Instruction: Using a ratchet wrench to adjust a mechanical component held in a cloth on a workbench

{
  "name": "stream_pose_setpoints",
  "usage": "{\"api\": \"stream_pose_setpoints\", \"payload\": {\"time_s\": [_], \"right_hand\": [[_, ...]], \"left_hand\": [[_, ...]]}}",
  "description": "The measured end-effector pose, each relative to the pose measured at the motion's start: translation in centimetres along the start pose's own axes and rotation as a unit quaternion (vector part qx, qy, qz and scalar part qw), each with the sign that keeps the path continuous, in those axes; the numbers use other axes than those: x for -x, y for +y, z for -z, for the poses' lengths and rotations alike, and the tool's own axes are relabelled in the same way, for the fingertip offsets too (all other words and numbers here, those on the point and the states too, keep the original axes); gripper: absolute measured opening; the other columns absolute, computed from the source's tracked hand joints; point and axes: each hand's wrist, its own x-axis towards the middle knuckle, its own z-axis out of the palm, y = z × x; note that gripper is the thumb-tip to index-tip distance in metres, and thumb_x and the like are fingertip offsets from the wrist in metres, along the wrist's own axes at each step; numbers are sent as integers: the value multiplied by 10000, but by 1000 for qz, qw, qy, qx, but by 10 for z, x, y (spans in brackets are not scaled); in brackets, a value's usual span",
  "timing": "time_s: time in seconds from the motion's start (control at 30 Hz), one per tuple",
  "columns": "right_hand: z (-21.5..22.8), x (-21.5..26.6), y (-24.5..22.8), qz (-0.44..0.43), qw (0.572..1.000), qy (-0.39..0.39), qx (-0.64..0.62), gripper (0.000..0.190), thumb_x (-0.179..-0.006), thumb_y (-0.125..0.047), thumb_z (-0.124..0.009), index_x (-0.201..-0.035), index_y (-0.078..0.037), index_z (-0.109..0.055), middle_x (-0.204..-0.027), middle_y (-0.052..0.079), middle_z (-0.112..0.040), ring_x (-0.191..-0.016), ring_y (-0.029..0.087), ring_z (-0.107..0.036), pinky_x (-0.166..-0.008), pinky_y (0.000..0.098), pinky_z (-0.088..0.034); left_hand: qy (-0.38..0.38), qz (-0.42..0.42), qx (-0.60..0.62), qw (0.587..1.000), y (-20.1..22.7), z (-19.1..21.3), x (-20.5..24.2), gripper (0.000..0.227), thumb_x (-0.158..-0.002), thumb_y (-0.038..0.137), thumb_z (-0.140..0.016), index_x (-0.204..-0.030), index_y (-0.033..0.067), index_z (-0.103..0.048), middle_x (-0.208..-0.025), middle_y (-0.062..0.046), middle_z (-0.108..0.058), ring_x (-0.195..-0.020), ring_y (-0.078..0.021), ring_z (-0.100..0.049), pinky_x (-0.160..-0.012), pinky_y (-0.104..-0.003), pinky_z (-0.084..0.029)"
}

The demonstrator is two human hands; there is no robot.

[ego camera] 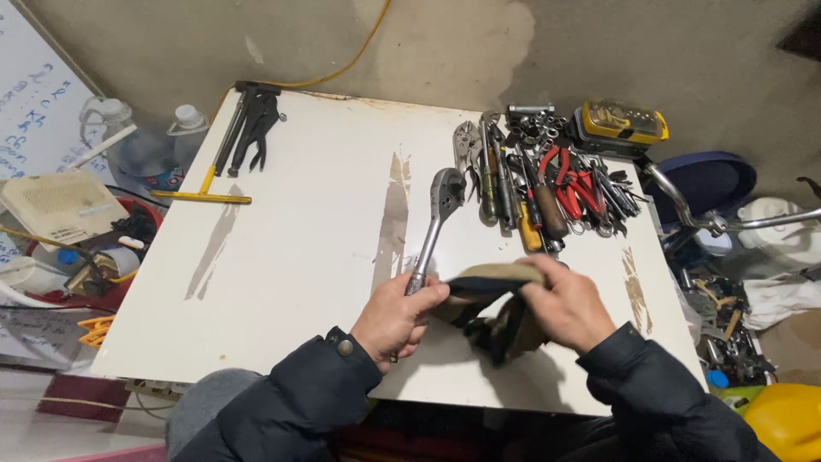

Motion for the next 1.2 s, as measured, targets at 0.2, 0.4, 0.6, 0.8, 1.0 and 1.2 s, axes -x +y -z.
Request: {"api": "stream_pose_setpoints", "payload": {"time_s": [0.2, 0.4, 0.6, 0.8, 1.0, 1.2], "right_hand": [[-2, -17, 2, -25, 827, 70, -557, 419, -903, -45, -461, -1275, -114, -641, -1056, 221, -700, -925, 351, -694, -855, 513, -568], [21, 16, -64, 32, 774, 31, -632, 598, -851, -109, -416, -1437, -19, -490, -1500, 154, -550, -1315, 302, -545, -1126, 444, -430], [-21, 4, -20, 161, 908, 50, -384, 458, -891, -205, -649, -1310, -23, -623, -1561, 85, -349, -1397, 186, -434, -1143, 358, -372], [-36, 3, -41, 188, 960, 114, -174, 510, -871, -462, -670, -1221, -93, -698, -1675, 245, -172, -1555, 269, -196, -1204, 374, -189], [-52, -4, -64, 211, 904, 202, -313, 308, -849, -187, -803, -943, -155, -512, -1001, -6, -465, -901, 121, -503, -871, 242, -445], [-44, -7, -70, 134, 867, 191, -440, 429, -814, -28, -773, -1033, -144, -423, -1031, 90, -638, -885, 124, -620, -797, 240, -530]], "left_hand": [[-85, 42, 78, 992, -8, 6, -1, 335, -1065, 326, -499, -1012, 1, -557, -532, 49, -185, -332, -15, -178, -221, -172, -186], [-158, 157, 87, 971, -16, 9, -8, 350, -1056, 416, -498, -968, 80, -536, -539, 52, -205, -369, -29, -113, -251, -198, -81], [-172, 185, 58, 966, -17, 1, -2, 421, -1051, 474, -478, -972, 68, -555, -557, 38, -215, -380, -50, -98, -273, -216, -97], [-117, 113, 21, 986, -28, -11, -3, 443, -1044, 495, -466, -940, 67, -517, -532, -2, -245, -353, -71, -140, -247, -223, -135], [-115, 129, -28, 985, -33, -16, 3, 423, -1048, 507, -469, -935, 101, -499, -507, -9, -289, -320, -91, -193, -260, -252, -167], [-182, 151, 81, 968, -41, -4, -3, 465, -1068, 495, -446, -931, 54, -499, -502, 8, -247, -308, -58, -152, -226, -210, -161]]}}
